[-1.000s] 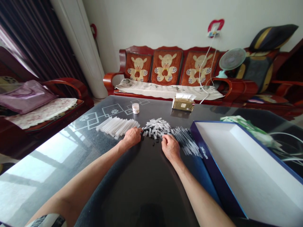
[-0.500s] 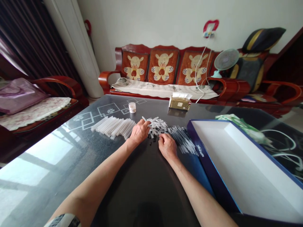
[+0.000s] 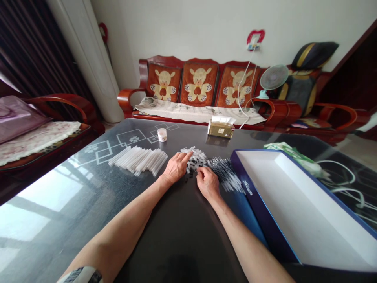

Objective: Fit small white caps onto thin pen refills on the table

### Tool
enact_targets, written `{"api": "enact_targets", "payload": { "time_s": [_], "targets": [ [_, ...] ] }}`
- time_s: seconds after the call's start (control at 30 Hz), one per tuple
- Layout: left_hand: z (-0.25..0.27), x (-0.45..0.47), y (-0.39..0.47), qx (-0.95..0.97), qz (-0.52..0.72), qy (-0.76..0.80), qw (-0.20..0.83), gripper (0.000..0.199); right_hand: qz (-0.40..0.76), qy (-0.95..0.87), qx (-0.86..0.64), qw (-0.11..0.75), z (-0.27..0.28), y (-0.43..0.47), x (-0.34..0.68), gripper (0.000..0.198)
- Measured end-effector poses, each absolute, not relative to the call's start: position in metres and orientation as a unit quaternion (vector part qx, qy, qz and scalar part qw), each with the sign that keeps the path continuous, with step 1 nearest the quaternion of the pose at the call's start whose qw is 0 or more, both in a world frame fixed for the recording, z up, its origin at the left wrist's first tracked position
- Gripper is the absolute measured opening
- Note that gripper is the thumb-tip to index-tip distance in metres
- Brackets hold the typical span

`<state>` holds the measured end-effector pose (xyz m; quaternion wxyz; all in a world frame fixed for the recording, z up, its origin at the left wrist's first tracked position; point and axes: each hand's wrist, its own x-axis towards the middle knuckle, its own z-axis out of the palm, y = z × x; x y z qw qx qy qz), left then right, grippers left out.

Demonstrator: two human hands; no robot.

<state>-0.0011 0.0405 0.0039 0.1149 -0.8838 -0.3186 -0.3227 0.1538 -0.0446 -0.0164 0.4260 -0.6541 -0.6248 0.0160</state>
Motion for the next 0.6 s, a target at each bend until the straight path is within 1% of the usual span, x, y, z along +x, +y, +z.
{"api": "enact_targets", "payload": {
  "time_s": [0.2,0.3,0.37,0.47,0.53,0.6],
  "targets": [
    [0.004,0.002,0.038,-0.871,-0.319,-0.346,0.140,0.032,0.010,-0.624,-0.644,0.442,-0.020,-0.043,0.154,0.020],
    [0.003,0.003,0.036,-0.865,-0.317,-0.363,0.140,0.033,0.000,-0.616,-0.636,0.465,-0.019,-0.043,0.157,0.020],
    [0.003,0.003,0.034,-0.867,-0.315,-0.362,0.136,0.034,-0.027,-0.617,-0.633,0.467,-0.014,-0.044,0.164,0.021],
    [0.005,0.003,0.032,-0.875,-0.319,-0.343,0.127,0.032,-0.104,-0.621,-0.656,0.417,-0.005,-0.047,0.178,0.022],
    [0.006,0.003,0.032,-0.878,-0.321,-0.334,0.120,0.031,-0.140,-0.613,-0.694,0.350,-0.002,-0.049,0.187,0.019],
    [0.006,0.003,0.032,-0.880,-0.320,-0.333,0.114,0.030,-0.149,-0.600,-0.733,0.283,-0.001,-0.050,0.194,0.014]
  ]
}}
